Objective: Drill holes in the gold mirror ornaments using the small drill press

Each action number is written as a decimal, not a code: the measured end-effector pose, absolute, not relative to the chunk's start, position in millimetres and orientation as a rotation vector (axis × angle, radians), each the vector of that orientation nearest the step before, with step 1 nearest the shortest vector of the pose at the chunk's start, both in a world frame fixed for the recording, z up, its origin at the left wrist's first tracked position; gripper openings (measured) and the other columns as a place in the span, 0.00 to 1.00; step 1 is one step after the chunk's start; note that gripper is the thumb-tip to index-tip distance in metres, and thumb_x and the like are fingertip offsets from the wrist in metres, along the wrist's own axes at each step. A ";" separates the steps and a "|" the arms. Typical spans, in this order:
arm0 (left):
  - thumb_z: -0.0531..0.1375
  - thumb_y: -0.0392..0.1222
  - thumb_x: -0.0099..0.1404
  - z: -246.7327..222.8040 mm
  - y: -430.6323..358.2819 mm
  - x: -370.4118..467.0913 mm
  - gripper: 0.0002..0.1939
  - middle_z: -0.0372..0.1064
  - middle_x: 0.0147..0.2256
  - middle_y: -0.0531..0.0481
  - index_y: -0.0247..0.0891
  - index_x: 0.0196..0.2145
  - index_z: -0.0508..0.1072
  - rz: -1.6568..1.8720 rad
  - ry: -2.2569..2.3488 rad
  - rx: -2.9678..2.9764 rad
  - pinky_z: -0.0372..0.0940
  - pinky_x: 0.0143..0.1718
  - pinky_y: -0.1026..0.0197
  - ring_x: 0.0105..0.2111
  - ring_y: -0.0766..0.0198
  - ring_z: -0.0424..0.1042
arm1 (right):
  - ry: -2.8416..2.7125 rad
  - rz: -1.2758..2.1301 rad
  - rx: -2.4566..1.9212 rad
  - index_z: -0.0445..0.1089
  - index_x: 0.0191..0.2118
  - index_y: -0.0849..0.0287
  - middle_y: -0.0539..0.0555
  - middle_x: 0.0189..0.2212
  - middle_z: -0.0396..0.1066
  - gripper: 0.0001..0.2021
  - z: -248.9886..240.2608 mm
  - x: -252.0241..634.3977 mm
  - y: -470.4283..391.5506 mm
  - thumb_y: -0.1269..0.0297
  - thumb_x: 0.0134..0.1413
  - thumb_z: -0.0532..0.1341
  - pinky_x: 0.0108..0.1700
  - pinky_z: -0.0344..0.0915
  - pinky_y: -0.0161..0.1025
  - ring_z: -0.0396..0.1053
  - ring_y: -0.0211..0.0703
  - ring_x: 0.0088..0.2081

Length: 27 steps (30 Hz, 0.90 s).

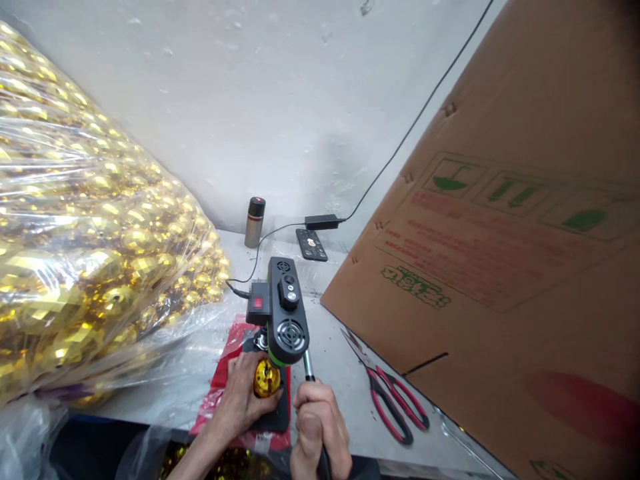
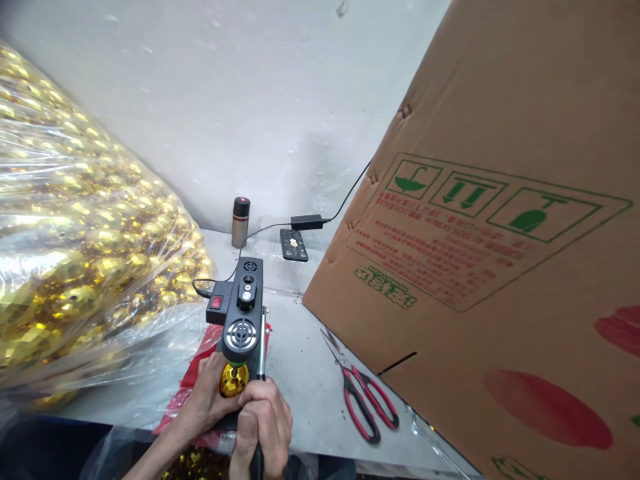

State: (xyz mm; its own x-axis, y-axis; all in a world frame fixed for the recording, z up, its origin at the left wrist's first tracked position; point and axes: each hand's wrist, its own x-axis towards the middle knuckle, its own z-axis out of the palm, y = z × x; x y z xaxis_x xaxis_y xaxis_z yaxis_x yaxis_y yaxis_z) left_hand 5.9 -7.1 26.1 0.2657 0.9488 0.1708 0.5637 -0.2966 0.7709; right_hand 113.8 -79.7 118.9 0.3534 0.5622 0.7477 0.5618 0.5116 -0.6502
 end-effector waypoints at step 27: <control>0.69 0.45 0.54 30.6 -4.7 5.4 0.19 0.78 0.40 0.43 0.40 0.44 0.77 0.826 1.370 1.945 0.67 0.50 0.42 0.43 0.43 0.76 | -1.274 -0.184 -1.072 0.62 0.31 0.53 0.45 0.26 0.68 0.18 81.3 111.5 -65.3 0.67 0.76 0.48 0.51 0.69 0.42 0.68 0.37 0.28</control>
